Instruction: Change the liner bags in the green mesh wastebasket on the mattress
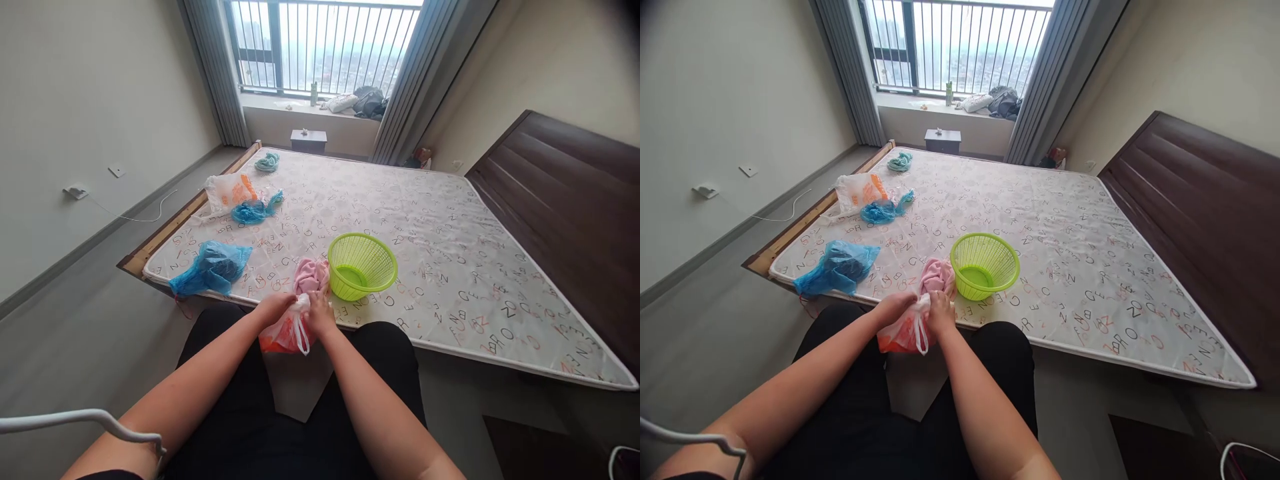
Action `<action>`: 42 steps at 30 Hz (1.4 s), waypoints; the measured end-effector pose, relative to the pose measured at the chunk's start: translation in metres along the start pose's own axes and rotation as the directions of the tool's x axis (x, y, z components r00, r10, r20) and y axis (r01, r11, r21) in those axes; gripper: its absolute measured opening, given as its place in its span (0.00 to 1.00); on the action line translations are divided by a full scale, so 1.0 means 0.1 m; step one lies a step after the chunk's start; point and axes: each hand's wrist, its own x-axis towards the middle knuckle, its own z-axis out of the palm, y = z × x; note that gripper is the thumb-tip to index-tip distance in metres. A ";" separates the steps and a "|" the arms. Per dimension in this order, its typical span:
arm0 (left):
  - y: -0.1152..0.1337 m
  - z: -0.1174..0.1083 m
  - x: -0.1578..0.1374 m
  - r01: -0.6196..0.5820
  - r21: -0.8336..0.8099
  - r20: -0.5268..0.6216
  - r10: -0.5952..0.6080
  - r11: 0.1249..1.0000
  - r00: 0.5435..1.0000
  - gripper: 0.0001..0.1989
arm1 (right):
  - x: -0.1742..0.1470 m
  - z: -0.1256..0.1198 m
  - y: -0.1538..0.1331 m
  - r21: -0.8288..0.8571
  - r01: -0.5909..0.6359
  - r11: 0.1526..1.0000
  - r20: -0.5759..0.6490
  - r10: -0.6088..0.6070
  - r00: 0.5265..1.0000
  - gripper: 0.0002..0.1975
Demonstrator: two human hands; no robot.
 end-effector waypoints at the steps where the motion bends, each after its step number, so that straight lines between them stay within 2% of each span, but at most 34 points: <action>1: -0.01 0.03 0.01 -0.010 -0.017 -0.002 0.010 1.000 1.000 0.14 | -0.01 0.02 -0.03 -0.107 0.025 0.994 -0.025 -0.028 0.999 0.31; 4: -0.05 0.09 0.02 -0.042 -0.005 0.008 0.042 0.999 0.999 0.16 | 0.00 0.06 -0.08 -0.220 0.055 0.974 -0.085 -0.076 0.993 0.21; 7: -0.07 0.10 0.01 -0.129 0.059 0.077 0.124 0.990 0.989 0.17 | 0.04 0.06 -0.05 -0.242 0.066 0.968 -0.029 -0.075 0.997 0.15; 10: -0.08 0.10 0.00 -0.230 0.151 0.120 0.213 0.961 0.970 0.18 | 0.06 0.06 -0.03 -0.228 0.109 0.968 0.044 -0.102 0.994 0.16; 13: -0.09 0.12 0.02 -0.266 0.194 0.124 0.245 0.944 0.961 0.29 | 0.05 0.07 -0.01 -0.217 0.124 0.968 0.050 -0.116 0.992 0.20; 16: -0.09 0.14 0.03 -0.285 0.185 0.109 0.269 0.941 0.957 0.27 | 0.04 0.09 -0.01 -0.206 0.120 0.971 0.046 -0.113 0.992 0.21; 20: -0.09 0.14 0.04 -0.260 0.159 0.130 0.241 0.953 0.962 0.22 | 0.03 0.11 -0.01 -0.157 0.145 0.977 0.066 -0.137 0.988 0.22; 23: -0.13 0.16 0.05 -0.224 0.130 0.164 0.202 0.966 0.965 0.22 | 0.04 0.13 -0.02 -0.131 0.157 0.979 0.089 -0.146 0.985 0.22; 28: -0.21 0.22 0.09 -0.224 0.090 0.159 0.208 0.971 0.965 0.23 | 0.06 0.15 -0.03 -0.157 0.089 0.984 0.093 -0.075 0.993 0.20; 34: -0.12 0.19 0.09 -0.201 0.019 0.198 0.193 0.979 0.961 0.25 | 0.08 0.20 -0.01 -0.149 0.024 0.989 0.098 -0.009 0.995 0.18; 42: -0.14 0.19 0.11 -0.219 -0.101 0.210 0.235 0.971 0.949 0.22 | 0.11 0.25 0.05 -0.115 0.005 0.993 0.090 0.006 0.996 0.16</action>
